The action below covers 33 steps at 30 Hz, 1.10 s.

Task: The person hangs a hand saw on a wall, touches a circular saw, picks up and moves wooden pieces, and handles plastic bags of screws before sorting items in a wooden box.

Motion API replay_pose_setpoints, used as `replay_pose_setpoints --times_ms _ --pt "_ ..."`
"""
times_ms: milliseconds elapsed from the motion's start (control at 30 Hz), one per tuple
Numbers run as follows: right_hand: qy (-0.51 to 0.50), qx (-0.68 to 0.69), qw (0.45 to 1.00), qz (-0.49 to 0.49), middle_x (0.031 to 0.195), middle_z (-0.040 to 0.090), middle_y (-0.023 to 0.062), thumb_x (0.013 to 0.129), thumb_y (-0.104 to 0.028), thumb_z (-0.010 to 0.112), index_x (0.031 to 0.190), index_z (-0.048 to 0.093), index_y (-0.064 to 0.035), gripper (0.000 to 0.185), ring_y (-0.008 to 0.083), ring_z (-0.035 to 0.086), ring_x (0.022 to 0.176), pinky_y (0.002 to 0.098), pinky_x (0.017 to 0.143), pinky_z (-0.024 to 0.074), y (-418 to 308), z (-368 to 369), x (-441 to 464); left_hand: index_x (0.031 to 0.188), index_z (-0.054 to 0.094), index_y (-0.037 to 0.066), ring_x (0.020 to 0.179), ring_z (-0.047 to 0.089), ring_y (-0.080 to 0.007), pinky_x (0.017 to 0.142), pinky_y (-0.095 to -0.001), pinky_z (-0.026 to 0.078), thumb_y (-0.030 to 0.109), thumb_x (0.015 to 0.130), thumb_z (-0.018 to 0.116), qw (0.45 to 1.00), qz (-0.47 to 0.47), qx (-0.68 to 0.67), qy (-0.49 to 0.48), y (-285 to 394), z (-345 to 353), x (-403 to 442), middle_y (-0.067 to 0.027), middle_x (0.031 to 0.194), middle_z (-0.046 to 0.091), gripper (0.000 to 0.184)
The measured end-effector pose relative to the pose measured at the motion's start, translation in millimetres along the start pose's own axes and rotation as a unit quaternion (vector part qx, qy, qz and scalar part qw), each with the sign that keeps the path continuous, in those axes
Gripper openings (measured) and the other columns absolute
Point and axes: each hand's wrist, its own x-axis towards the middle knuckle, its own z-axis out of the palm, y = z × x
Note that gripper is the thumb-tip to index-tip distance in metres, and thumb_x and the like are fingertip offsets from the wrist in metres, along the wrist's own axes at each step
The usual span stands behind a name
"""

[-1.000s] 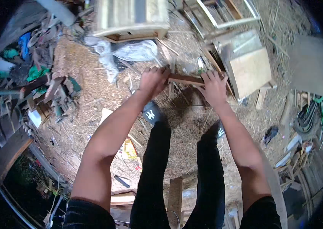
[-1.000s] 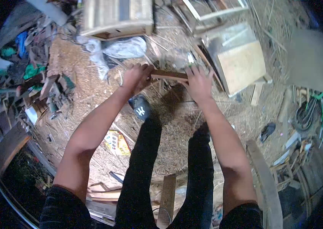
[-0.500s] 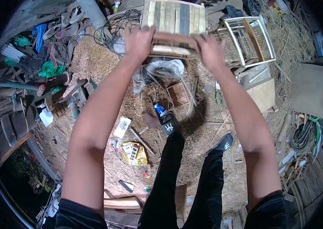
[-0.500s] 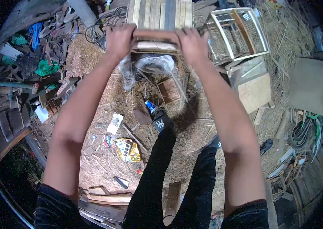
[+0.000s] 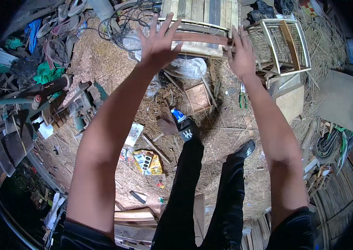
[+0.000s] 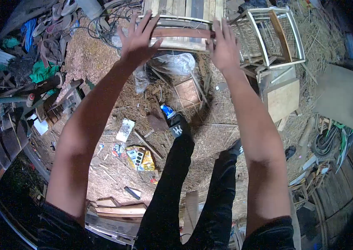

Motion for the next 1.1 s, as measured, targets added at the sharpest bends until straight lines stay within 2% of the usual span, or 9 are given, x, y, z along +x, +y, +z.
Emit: replay_pose_setpoints --times_ms 33,167,333,400,533,667,800,933,1100 --pt "0.024 0.023 0.999 0.002 0.161 0.032 0.0173 0.093 -0.015 0.064 0.158 0.03 -0.0111 0.073 0.0375 0.04 0.142 0.0514 0.116 0.0357 5 -1 -3 0.149 0.045 0.025 0.15 0.026 -0.038 0.108 -0.0805 0.019 0.04 0.089 0.07 1.0 0.002 -0.006 0.02 1 -3 -3 -0.0052 0.158 0.038 0.067" --pt "0.108 0.135 0.984 0.043 0.143 0.052 0.0278 0.092 -0.007 0.063 0.15 0.04 -0.002 0.063 0.0474 0.049 0.131 0.0481 0.112 0.0392 29 3 -32 0.132 0.058 0.021 0.132 0.044 -0.0366 0.103 -0.069 0.03 0.03 0.08 0.076 0.995 0.041 -0.061 0.066 13 -13 -31 -0.0096 0.133 0.051 0.056" --pt "0.093 0.119 0.982 0.109 0.131 0.06 0.028 0.093 -0.007 0.063 0.141 0.052 0.0003 0.05 0.0442 0.058 0.122 0.0467 0.105 0.0457 78 -2 -89 0.122 0.064 0.016 0.12 0.05 -0.0347 0.1 -0.0545 0.038 0.022 0.077 0.076 0.989 0.093 -0.112 0.005 37 12 -77 -0.0105 0.121 0.053 0.047" --pt "-0.011 0.143 0.976 0.161 0.125 0.064 0.027 0.093 -0.009 0.062 0.138 0.055 -0.0003 0.046 0.0446 0.062 0.114 0.0473 0.099 0.0489 104 -4 -120 0.12 0.064 0.012 0.117 0.053 -0.0354 0.098 -0.0498 0.041 0.019 0.08 0.075 0.973 0.152 -0.171 -0.017 55 24 -94 -0.0118 0.12 0.057 0.042" --pt "-0.028 0.118 0.971 0.207 0.114 0.069 0.026 0.092 -0.012 0.065 0.125 0.066 -0.0012 0.035 0.0444 0.066 0.107 0.0473 0.094 0.0521 136 -2 -190 0.124 0.062 0.011 0.123 0.051 -0.0376 0.102 -0.0512 0.04 0.022 0.081 0.074 0.972 0.147 -0.155 -0.094 107 53 -130 -0.015 0.129 0.056 0.046" --pt "-0.093 0.115 0.953 0.264 0.118 0.068 0.0243 0.092 -0.017 0.065 0.124 0.067 -0.0049 0.035 0.043 0.065 0.108 0.0477 0.095 0.052 160 11 -254 0.131 0.061 0.016 0.134 0.044 -0.0334 0.109 -0.0541 0.035 0.042 0.088 0.064 0.97 0.14 -0.065 -0.187 161 96 -159 -0.0121 0.138 0.053 0.05" --pt "-0.119 0.101 0.934 0.32 0.12 0.068 0.0223 0.09 -0.023 0.07 0.127 0.065 -0.0083 0.04 0.0421 0.065 0.109 0.0485 0.095 0.0524 171 44 -280 0.133 0.061 0.018 0.135 0.045 -0.0336 0.11 -0.053 0.034 0.038 0.087 0.068 0.959 0.14 -0.069 -0.236 210 146 -160 -0.0119 0.139 0.052 0.05" --pt "-0.127 0.1 0.943 0.291 0.13 0.063 0.0192 0.09 -0.027 0.073 0.13 0.062 -0.0094 0.045 0.0394 0.064 0.115 0.0493 0.095 0.0534 194 104 -287 0.134 0.06 0.015 0.138 0.042 -0.0336 0.11 -0.0526 0.033 0.044 0.09 0.064 0.955 0.159 -0.068 -0.241 230 217 -163 -0.0129 0.14 0.053 0.053" --pt "-0.092 -0.013 0.966 0.24 0.121 0.06 0.0203 0.086 -0.035 0.078 0.13 0.062 -0.0088 0.054 0.0402 0.06 0.114 0.0518 0.092 0.0512 220 187 -281 0.134 0.06 0.012 0.135 0.044 -0.0355 0.107 -0.0525 0.035 0.044 0.088 0.067 0.955 0.178 -0.056 -0.229 232 277 -163 -0.0151 0.138 0.054 0.057"
